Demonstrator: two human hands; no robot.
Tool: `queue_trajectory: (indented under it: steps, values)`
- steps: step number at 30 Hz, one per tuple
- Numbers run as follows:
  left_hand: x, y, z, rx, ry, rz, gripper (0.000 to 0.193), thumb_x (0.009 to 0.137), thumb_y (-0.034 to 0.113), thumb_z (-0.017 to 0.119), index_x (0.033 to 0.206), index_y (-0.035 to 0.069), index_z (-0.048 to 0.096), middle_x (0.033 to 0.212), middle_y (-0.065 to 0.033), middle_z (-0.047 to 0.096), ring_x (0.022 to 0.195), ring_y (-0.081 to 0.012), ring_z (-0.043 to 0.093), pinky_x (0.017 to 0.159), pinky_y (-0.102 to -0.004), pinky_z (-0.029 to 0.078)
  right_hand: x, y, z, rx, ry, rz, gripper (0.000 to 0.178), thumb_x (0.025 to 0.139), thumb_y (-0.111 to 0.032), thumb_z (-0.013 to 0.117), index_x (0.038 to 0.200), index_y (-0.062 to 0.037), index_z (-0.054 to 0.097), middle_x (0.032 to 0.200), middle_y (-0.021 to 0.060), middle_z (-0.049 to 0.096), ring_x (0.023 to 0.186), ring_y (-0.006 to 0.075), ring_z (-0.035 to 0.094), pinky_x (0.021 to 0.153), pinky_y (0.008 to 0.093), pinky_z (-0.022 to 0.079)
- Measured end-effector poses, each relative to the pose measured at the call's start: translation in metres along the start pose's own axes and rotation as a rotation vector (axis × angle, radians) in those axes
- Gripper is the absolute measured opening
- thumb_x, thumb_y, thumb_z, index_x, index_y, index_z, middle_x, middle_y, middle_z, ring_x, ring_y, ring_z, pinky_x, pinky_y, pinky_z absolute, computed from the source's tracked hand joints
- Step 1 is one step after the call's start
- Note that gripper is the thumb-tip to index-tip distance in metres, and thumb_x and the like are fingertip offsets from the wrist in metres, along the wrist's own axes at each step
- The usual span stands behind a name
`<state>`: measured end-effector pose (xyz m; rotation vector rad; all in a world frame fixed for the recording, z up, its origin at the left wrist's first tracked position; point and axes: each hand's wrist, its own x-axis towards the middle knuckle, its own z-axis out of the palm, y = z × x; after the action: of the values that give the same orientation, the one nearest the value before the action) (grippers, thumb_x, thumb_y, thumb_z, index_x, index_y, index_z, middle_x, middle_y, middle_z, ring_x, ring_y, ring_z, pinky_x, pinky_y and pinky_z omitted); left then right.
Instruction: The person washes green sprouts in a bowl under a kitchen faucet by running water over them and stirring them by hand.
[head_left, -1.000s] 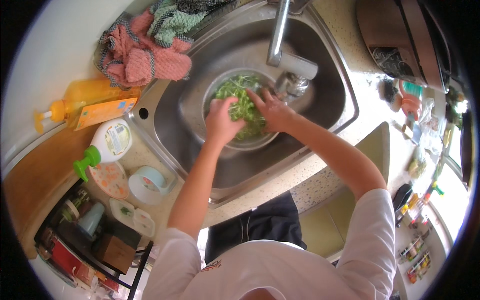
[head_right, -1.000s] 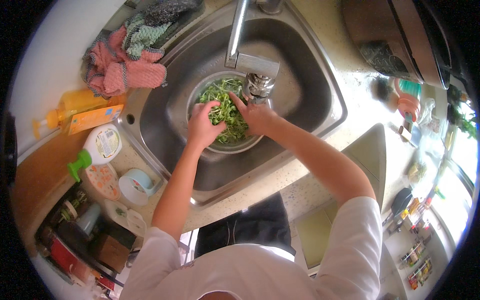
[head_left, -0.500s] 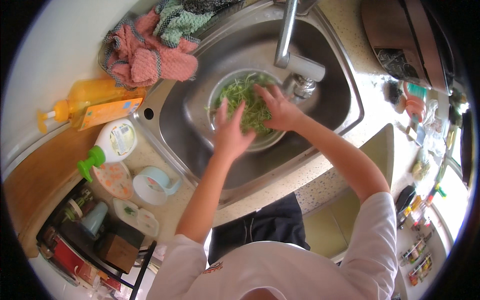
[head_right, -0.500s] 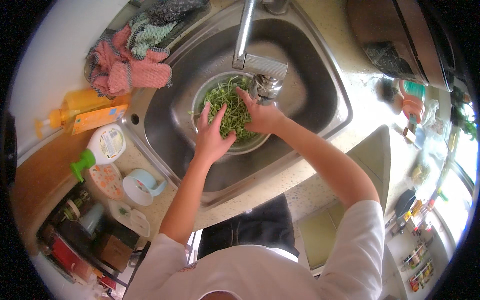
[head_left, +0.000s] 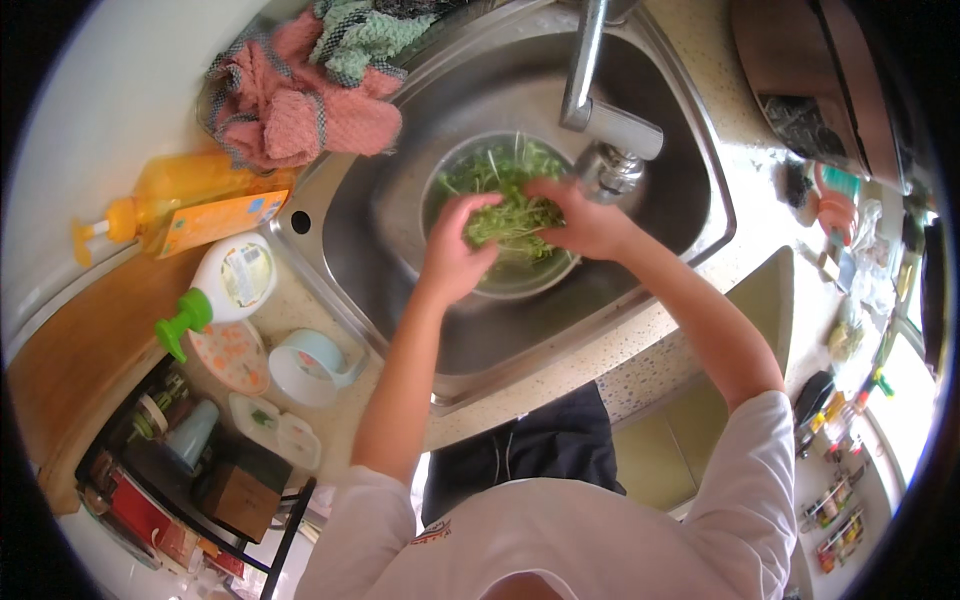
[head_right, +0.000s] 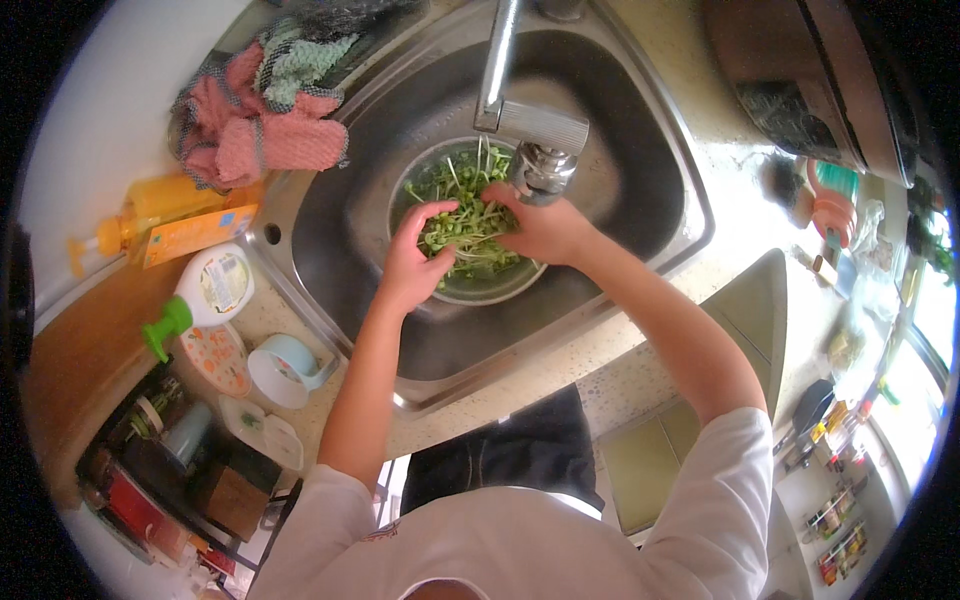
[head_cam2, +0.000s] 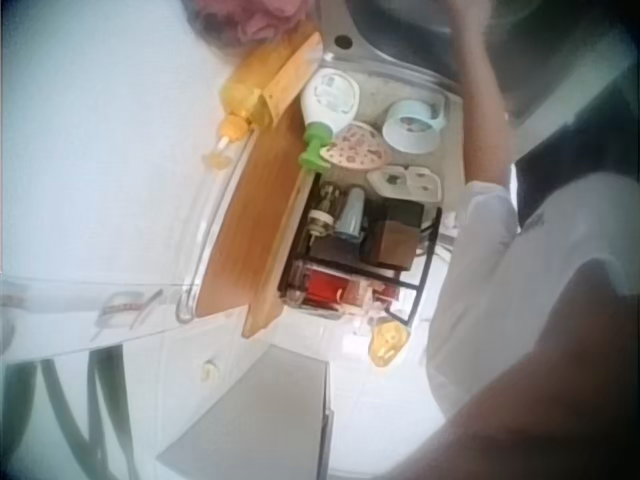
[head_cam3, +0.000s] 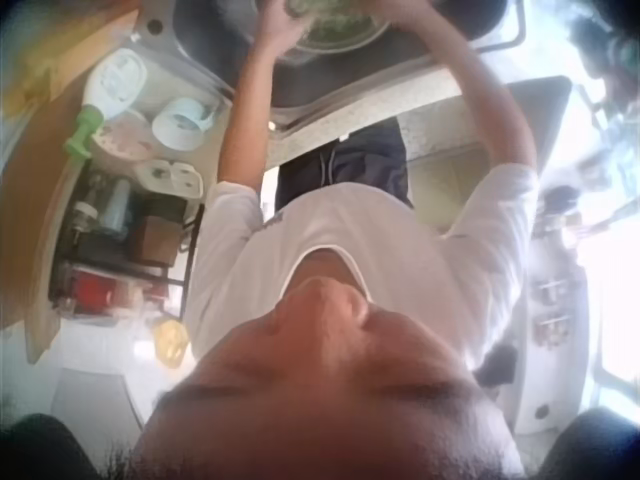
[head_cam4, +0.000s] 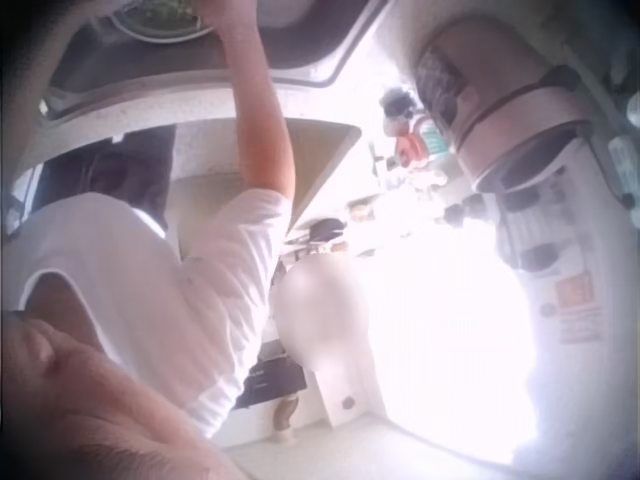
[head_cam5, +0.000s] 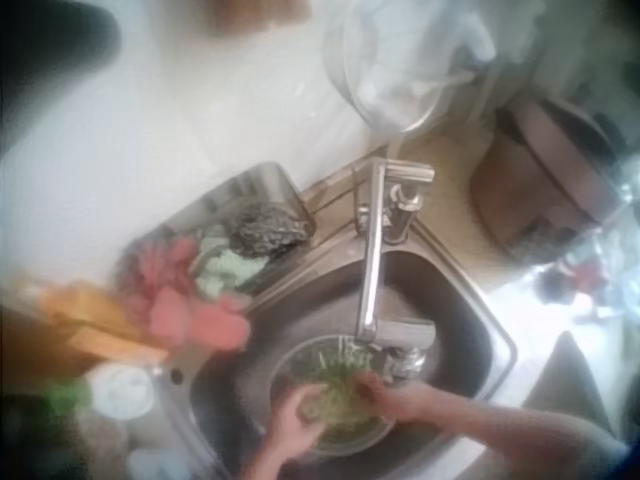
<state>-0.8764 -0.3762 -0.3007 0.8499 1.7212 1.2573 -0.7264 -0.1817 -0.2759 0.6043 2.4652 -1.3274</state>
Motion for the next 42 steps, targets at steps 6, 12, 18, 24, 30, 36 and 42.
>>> queue_trajectory:
  steps: [6, 12, 18, 24, 30, 36, 42]
  values:
    - [-0.027, -0.004, 0.007, 0.039, 0.152, -0.101, 0.061, 0.083, -0.007, 0.06, 0.142, 0.01, 0.058, 0.155, -0.0173, 0.048, 0.15, -0.0322, 0.038, 0.121, -0.0407, 0.033, -0.004, -0.002, 0.004, -0.535, -0.061, -0.154, 0.079, 0.079, -0.027, 0.081, 0.151, -0.0299, 0.047, 0.155, 0.0167, 0.043, 0.144, 0.0385, 0.042, 0.111, 0.0525, 0.045]
    - [-0.053, -0.011, -0.002, 0.026, 0.325, -0.156, 0.059, 0.09, -0.008, 0.058, 0.145, 0.013, 0.055, 0.159, -0.0098, 0.039, 0.148, -0.0256, 0.038, 0.114, -0.0395, 0.039, 0.038, -0.033, 0.044, -0.885, -0.131, -0.145, 0.1, 0.073, -0.042, 0.087, 0.158, -0.0351, 0.036, 0.165, 0.015, 0.026, 0.148, 0.0409, 0.036, 0.105, 0.0597, 0.048]
    - [-0.057, -0.022, -0.001, -0.041, 0.483, -0.446, 0.063, 0.094, -0.003, 0.058, 0.152, 0.017, 0.045, 0.154, -0.008, 0.042, 0.135, -0.0243, 0.05, 0.104, -0.0391, 0.047, 0.061, -0.017, 0.043, -0.584, -0.093, -0.029, 0.082, 0.071, -0.033, 0.087, 0.145, -0.0298, 0.053, 0.14, 0.011, 0.053, 0.13, 0.0325, 0.054, 0.1, 0.0525, 0.051]
    - [-0.058, -0.026, -0.011, -0.65, 0.361, -0.876, 0.058, 0.099, 0.02, 0.054, 0.155, 0.021, 0.038, 0.139, -0.004, 0.055, 0.113, -0.0182, 0.061, 0.09, -0.0469, 0.052, 0.016, -0.046, 0.033, -0.624, -0.059, -0.224, 0.056, 0.081, -0.028, 0.075, 0.134, -0.0224, 0.062, 0.136, 0.0087, 0.057, 0.126, 0.0342, 0.056, 0.101, 0.054, 0.051]
    - [-0.059, -0.032, -0.005, -0.694, 0.336, -0.885, 0.053, 0.101, 0.02, 0.05, 0.153, 0.021, 0.04, 0.131, -0.0022, 0.06, 0.111, -0.0172, 0.062, 0.089, -0.0463, 0.052, 0.022, -0.048, 0.073, -0.907, -0.128, -0.478, 0.049, 0.091, -0.043, 0.064, 0.136, -0.0241, 0.061, 0.154, 0.0122, 0.046, 0.147, 0.0416, 0.036, 0.115, 0.0709, 0.03]
    - [-0.057, -0.017, -0.006, -0.691, 0.343, -0.904, 0.055, 0.102, 0.018, 0.049, 0.155, 0.02, 0.036, 0.133, -0.004, 0.059, 0.113, -0.0179, 0.062, 0.091, -0.0483, 0.053, 0.052, -0.031, 0.081, -0.948, -0.167, -0.373, 0.041, 0.089, -0.038, 0.066, 0.127, -0.0215, 0.066, 0.148, 0.01, 0.048, 0.144, 0.0384, 0.04, 0.113, 0.0692, 0.034]
    - [-0.06, -0.02, -0.011, -0.68, 0.384, -0.917, 0.056, 0.101, 0.016, 0.049, 0.155, 0.019, 0.036, 0.136, -0.0052, 0.058, 0.116, -0.0196, 0.061, 0.093, -0.0507, 0.052, 0.027, -0.034, 0.033, -0.684, -0.001, -0.249, 0.039, 0.078, -0.02, 0.074, 0.116, -0.0165, 0.071, 0.134, 0.0098, 0.057, 0.126, 0.0303, 0.054, 0.1, 0.048, 0.051]
